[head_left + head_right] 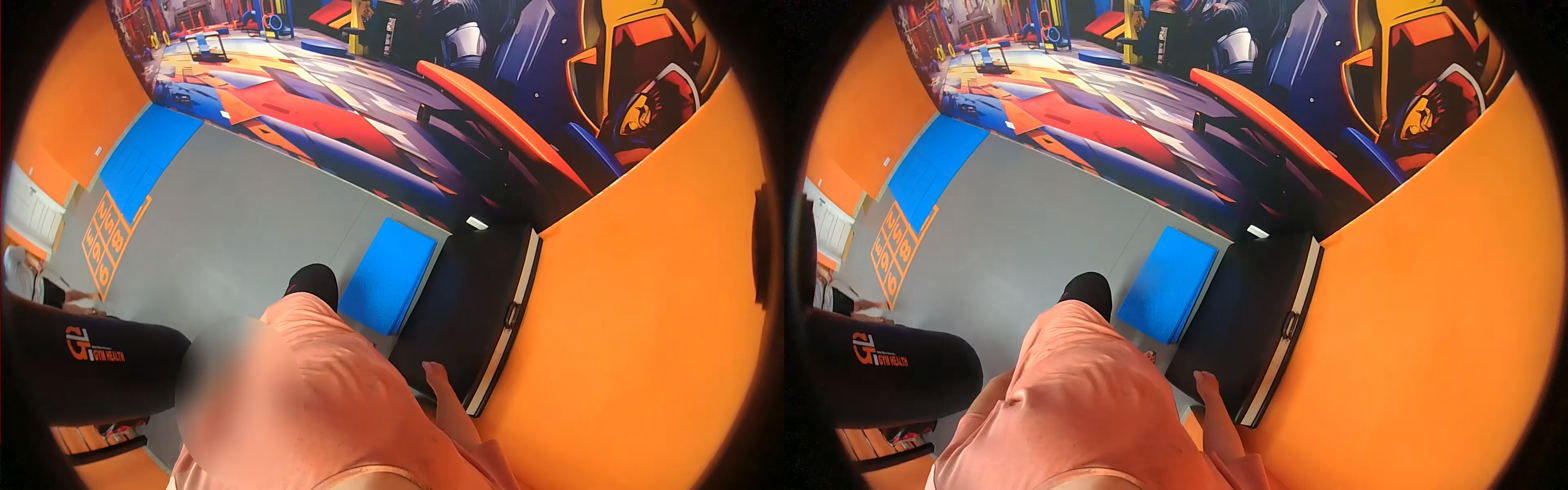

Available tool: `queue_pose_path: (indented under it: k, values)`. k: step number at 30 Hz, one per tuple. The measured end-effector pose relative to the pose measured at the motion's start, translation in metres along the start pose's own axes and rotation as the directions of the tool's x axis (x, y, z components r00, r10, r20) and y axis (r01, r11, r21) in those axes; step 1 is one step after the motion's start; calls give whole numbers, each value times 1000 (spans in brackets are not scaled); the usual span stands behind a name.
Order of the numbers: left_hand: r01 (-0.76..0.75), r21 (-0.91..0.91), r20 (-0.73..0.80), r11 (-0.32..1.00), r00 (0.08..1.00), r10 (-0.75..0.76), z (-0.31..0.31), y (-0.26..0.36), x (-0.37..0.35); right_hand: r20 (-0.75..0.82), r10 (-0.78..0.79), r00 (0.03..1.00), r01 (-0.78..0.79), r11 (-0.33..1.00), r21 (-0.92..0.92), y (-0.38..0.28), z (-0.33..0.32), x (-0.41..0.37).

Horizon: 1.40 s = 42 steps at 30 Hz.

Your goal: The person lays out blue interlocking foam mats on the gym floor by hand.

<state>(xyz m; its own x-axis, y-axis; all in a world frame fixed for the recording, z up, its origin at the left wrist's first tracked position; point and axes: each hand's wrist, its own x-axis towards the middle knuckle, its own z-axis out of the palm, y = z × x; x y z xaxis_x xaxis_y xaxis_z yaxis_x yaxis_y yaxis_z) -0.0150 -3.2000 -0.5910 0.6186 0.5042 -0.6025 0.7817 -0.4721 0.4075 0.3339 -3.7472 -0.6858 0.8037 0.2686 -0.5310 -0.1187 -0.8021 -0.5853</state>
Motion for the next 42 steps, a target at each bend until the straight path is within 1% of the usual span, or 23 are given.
queue_pose_path:
  k: [5, 8, 11, 12, 13, 14, 15, 16, 17, 18, 19, 20, 21, 22, 25, 26, 27, 28, 30, 31, 33, 36, 42]
  values:
    - [-123, 48, 1, 991, 992, 123, -13, 6, 33, 49, 164, 985, -170, 974, 148, -38, -18, -7]
    - [-161, 47, 2, 986, 987, 161, -22, 30, 49, 83, 120, 989, -122, 992, 29, -44, -26, -9]
    - [-43, -49, 61, 998, 997, 46, -50, 62, 68, 13, 104, 994, -104, 994, -31, -60, -33, -22]
    - [-150, 11, 115, 989, 982, 148, -52, 56, 79, -7, 98, 995, -99, 994, -48, -74, -38, -29]
    - [-255, 66, 163, 965, 956, 242, -58, 50, 91, -33, 54, 998, -58, 985, -163, -51, -22, -20]
    - [-239, 95, 159, 966, 962, 222, -61, 44, 97, -51, -5, 999, -10, 960, -281, -16, -2, -13]
    - [-217, 121, 150, 969, 969, 199, -61, 38, 102, 90, -165, 982, 187, 837, -514, -21, -1, -24]
    - [-207, 29, 120, 978, 972, 202, -66, 32, 108, 30, -31, 999, 40, 927, -372, 8, 25, -15]
    - [-198, -64, 86, 978, 975, 203, -70, 26, 112, 83, -40, 996, 68, 929, -364, 11, 35, -18]
    - [-173, -92, 85, 981, 980, 180, -75, 19, 115, 251, -120, 960, 246, 791, -561, -6, 40, -23]
    - [-150, -122, 81, 981, 984, 160, -84, 7, 119, 70, 92, 993, -72, 968, -239, 2, 67, -22]
    - [-123, -83, 82, 989, 988, 130, -84, -11, 128, 278, -100, 955, 222, 864, -452, 33, 88, -8]
    - [-101, -44, 91, 994, 990, 105, -84, -30, 136, 495, -213, 842, 501, 648, -573, 41, 100, 20]
    - [-56, -38, 128, 998, 990, 61, -94, -45, 138, 504, -236, 831, 528, 623, -578, 9, 108, 44]
    - [-30, 37, 260, 999, 965, 19, -116, -87, 154, 285, 81, 955, -11, 970, -242, -74, 129, 58]
    - [-49, 123, 350, 991, 937, 3, -125, -105, 158, 240, 218, 946, -206, 976, -74, -106, 135, 50]
    - [-25, 51, 228, 998, 973, 13, -130, -124, 158, 222, 352, 909, -382, 918, 108, -163, 137, 35]
    - [-9, -23, 113, 1000, 994, 12, -130, -143, 158, 203, 259, 944, -302, 926, 227, -224, 123, 22]
    - [118, -251, 31, 961, 993, -114, -150, -156, 150, 216, 147, 965, -165, 984, 69, -313, 117, 18]
    - [118, -249, 53, 961, 993, -108, -150, -165, 150, 240, 96, 966, -131, 982, 136, -330, 119, 22]
    - [273, -433, -95, 859, 934, -344, -148, -185, 142, 286, 6, 958, -77, 968, 237, -347, 129, 37]
    - [344, -349, 21, 872, 933, -359, -146, -198, 129, 289, -39, 957, -45, 959, 280, -357, 132, 45]
    - [303, -296, 147, 906, 951, -271, -120, -194, 105, 245, 107, 964, -200, 896, 397, -333, 130, 23]
